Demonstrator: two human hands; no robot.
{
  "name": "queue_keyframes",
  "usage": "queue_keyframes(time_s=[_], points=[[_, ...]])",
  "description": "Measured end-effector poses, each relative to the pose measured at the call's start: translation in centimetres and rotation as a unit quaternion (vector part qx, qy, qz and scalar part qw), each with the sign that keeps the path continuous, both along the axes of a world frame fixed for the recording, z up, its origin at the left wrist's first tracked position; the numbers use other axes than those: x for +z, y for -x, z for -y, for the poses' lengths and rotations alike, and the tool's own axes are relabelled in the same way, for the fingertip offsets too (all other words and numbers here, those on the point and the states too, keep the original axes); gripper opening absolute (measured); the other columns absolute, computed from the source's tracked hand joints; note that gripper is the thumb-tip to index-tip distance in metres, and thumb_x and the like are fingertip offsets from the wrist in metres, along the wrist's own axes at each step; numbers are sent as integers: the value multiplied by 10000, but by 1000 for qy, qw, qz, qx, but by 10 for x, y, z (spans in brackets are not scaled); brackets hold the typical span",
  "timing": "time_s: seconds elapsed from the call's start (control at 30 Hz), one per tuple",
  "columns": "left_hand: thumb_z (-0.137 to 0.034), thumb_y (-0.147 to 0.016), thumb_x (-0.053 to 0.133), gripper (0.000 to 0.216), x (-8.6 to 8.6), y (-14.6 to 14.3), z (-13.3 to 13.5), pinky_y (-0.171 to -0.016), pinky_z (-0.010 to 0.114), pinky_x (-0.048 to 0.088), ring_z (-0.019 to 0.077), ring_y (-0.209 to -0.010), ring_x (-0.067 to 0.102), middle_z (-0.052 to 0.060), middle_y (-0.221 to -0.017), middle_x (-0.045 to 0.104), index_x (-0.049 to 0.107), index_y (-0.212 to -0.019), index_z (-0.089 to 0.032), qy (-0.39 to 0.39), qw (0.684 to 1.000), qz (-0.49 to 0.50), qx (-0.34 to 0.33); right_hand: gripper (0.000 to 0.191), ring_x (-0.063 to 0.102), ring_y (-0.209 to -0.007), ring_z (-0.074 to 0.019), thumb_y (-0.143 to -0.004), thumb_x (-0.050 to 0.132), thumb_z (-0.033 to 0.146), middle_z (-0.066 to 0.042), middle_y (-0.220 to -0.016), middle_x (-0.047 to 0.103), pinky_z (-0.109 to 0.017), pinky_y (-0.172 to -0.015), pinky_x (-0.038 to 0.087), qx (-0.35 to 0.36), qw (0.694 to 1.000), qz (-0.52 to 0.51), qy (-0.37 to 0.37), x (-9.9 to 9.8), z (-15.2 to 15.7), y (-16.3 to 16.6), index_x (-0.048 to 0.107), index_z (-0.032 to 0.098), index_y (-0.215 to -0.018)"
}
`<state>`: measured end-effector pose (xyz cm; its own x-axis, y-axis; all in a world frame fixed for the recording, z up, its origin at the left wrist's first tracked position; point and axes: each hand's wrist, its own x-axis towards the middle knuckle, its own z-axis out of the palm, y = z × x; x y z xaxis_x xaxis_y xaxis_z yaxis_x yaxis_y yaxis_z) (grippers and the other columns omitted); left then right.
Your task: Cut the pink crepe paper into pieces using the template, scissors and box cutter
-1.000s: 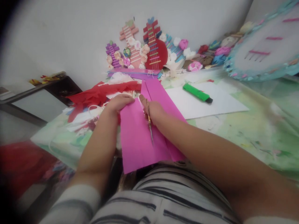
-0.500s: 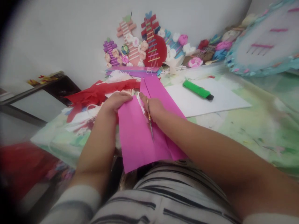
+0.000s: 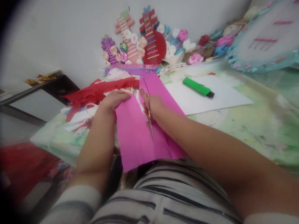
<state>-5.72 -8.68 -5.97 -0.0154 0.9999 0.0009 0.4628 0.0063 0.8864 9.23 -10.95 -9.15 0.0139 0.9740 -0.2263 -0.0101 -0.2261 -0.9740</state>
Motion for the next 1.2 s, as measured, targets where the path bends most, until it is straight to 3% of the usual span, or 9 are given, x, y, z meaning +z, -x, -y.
queue_keyframes(time_s=[0.23, 0.47, 0.77, 0.93, 1.2], points=[[-167, -600, 555, 45, 4, -2, 3, -409, 186, 365, 84, -418, 448, -32, -474, 492, 539, -571, -137, -1, 999, -34, 11, 563, 372, -335, -81, -625, 389, 736, 19, -442, 392, -229, -317, 314, 41, 999, -5, 32, -5, -8, -3, 434, 175, -621], [-168, -600, 569, 50, 2, 1, 0, -421, 196, 389, 96, -439, 473, -27, -496, 508, 579, -636, -134, 1, 1000, -26, 16, 573, 401, -357, -100, -606, 388, 749, 4, -484, 414, -251, -332, 321, 55, 998, 6, 7, -7, -7, -4, 439, 179, -625], [-169, -603, 564, 53, 4, 0, 3, -432, 192, 380, 92, -465, 476, -17, -541, 533, 587, -636, -133, -10, 998, -53, 25, 562, 406, -384, -106, -643, 359, 730, -19, -507, 437, -258, -355, 326, 42, 998, 34, -25, 1, -5, -8, 457, 177, -644], [-163, -595, 560, 18, 0, 3, -2, -427, 195, 369, 88, -438, 460, -27, -510, 503, 550, -591, -149, -5, 1000, -17, 17, 566, 405, -369, -89, -627, 392, 725, -13, -496, 439, -238, -353, 322, 34, 998, 57, -9, 9, -3, -6, 438, 162, -610], [-165, -596, 555, 24, 2, 3, 1, -432, 200, 371, 88, -425, 454, -25, -502, 495, 544, -583, -149, -2, 1000, -12, 29, 603, 404, -347, -105, -589, 362, 775, -13, -444, 424, -249, -309, 321, 42, 998, 52, 6, 7, -1, -2, 440, 178, -606]])
